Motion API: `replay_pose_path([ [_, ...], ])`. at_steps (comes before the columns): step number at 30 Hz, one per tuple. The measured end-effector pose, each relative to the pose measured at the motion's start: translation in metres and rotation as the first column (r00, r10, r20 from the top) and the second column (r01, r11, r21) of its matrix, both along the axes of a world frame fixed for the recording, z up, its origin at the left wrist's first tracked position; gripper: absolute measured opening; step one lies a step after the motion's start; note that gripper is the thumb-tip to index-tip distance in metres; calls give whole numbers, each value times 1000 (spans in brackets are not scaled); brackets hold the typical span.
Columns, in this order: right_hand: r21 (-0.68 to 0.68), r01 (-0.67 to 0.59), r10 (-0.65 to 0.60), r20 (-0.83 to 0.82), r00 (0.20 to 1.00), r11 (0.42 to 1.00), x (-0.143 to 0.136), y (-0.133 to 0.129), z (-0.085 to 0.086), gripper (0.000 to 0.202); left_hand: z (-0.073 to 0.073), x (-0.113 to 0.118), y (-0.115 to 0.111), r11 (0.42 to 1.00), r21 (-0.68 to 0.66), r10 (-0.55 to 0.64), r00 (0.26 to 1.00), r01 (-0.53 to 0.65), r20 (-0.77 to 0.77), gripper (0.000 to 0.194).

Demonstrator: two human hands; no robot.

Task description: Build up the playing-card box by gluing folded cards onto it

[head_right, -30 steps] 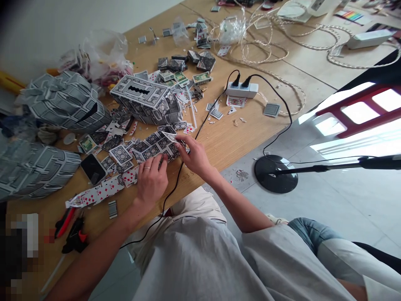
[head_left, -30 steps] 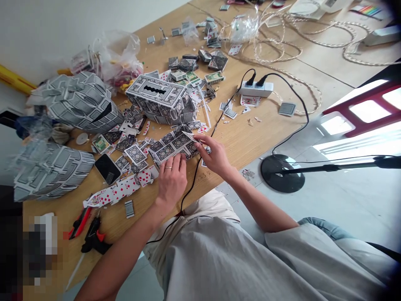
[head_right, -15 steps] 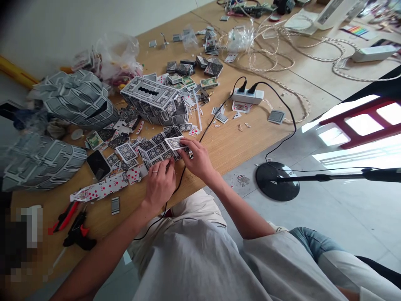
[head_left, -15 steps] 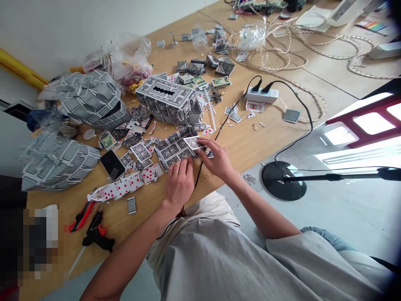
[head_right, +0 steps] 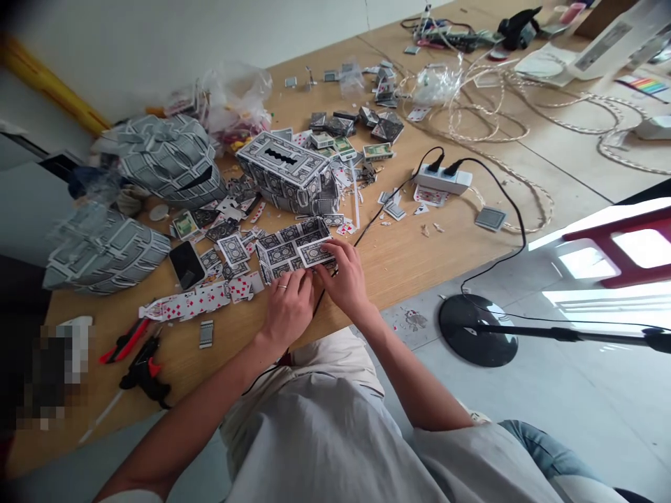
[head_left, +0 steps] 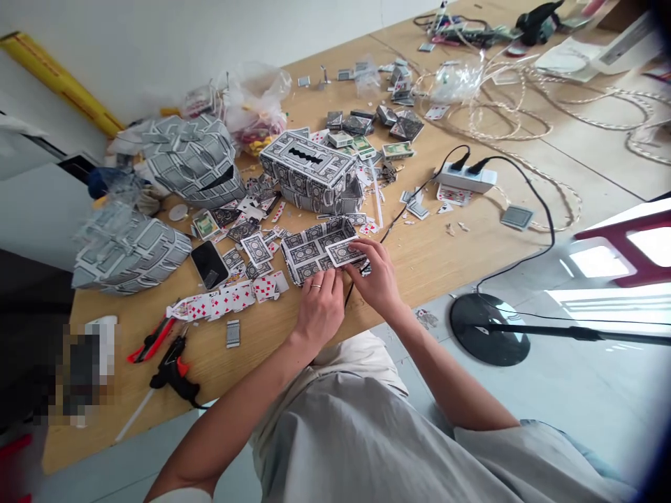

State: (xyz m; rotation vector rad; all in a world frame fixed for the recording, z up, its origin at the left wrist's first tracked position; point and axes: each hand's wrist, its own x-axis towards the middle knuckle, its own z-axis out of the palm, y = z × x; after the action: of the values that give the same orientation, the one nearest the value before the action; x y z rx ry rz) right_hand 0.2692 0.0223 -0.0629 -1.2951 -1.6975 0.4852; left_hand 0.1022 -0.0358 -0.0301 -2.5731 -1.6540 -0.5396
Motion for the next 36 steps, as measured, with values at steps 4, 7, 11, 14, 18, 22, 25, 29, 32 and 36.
replay_pose_path([
  [4,-22,-5,5,6,1000,1000,0,2,1,36,7,-39,-11,999,47,23,994,-28,108,31],
  [7,6,-16,16,0,1000,1000,-1,1,-3,34,7,-80,-20,969,29,244,969,-246,42,25],
  [11,41,-5,6,-27,1000,999,-3,-1,-7,33,-3,-110,-23,914,-68,388,910,-401,-146,39],
  [14,38,8,-6,-50,999,999,-5,-1,-5,33,-7,-110,-21,912,-146,355,916,-383,-185,23],
  [18,35,10,-8,-68,998,999,-6,-1,-1,32,8,-109,-23,916,-145,369,927,-375,-63,27],
  [22,24,16,-14,-76,997,1000,-6,-1,0,31,40,-120,-31,921,-154,388,875,-358,288,45],
  [25,18,15,-13,-59,998,1000,-7,-2,1,34,51,-122,-28,911,-351,399,671,-214,625,49],
  [29,15,1,-1,-14,1000,1000,-8,-4,3,36,36,-109,-9,892,-445,435,428,-81,792,38],
  [32,11,-13,13,9,1000,1000,-8,-6,5,36,18,-94,5,919,-359,393,440,-162,807,29],
  [36,21,-8,7,39,999,1000,-10,-9,9,38,-1,-81,16,959,-240,280,622,-149,731,20],
])
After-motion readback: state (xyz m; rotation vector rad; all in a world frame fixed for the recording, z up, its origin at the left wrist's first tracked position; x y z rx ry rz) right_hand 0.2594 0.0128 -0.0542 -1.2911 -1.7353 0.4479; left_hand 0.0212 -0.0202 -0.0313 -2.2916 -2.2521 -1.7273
